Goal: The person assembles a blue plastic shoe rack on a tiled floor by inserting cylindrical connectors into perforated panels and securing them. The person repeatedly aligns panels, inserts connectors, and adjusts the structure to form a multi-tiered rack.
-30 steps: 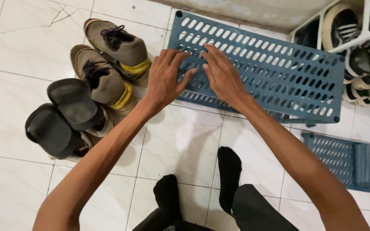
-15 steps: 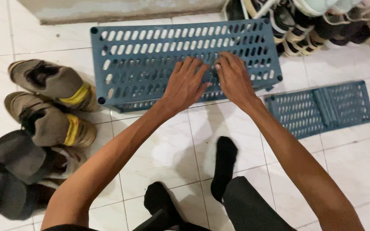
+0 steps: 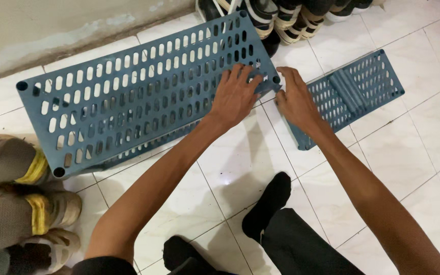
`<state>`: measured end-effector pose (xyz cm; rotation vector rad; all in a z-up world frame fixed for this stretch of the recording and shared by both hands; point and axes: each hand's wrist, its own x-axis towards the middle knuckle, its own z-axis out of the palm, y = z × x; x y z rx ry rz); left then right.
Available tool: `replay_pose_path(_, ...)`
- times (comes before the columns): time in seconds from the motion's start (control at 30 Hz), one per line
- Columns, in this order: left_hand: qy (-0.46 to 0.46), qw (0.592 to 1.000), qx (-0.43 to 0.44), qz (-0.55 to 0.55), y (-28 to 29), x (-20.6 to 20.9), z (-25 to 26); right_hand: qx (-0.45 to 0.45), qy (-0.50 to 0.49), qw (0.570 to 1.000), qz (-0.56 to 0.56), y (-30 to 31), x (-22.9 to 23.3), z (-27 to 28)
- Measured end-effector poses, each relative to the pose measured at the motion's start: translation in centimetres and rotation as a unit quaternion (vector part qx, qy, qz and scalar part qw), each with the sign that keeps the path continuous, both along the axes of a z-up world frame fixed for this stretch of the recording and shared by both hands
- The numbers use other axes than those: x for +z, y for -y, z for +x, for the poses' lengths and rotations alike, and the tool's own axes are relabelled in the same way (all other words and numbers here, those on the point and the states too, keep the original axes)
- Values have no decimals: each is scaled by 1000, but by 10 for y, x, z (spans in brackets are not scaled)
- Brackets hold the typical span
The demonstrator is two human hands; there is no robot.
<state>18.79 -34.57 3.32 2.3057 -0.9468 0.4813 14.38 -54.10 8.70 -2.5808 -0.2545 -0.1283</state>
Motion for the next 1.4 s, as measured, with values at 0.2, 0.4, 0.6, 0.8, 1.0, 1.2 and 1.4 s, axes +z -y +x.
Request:
replay_pose_path(0.2,-54,998,-21,-10,30,-2,12,-11,-28,998,62,17,-25,1)
replay_pose_path(0.4,-31,999,-7,-27,41,-4,8,-67,-116,969,205,32,-29,21)
replay_pose_path(0.6,-38,999,3,17,46,-4,4,-234,-176,947,134,13,-25,62)
replay_pose_path(0.8,30,989,130,60,75,-23,-1,-285,-222,927,99,17,-53,94)
replay_pose_path(1.0,83,988,116,58,71,-37,-1,-94,-13,983,-159,43,-122,101)
replay_pose_path(1.2,85,991,100,0,70,-38,-1,0,41,979,-200,60,-150,106)
replay_pose_path(1.4,72,993,96,15,69,-34,-2,65,144,968,-195,66,-152,102)
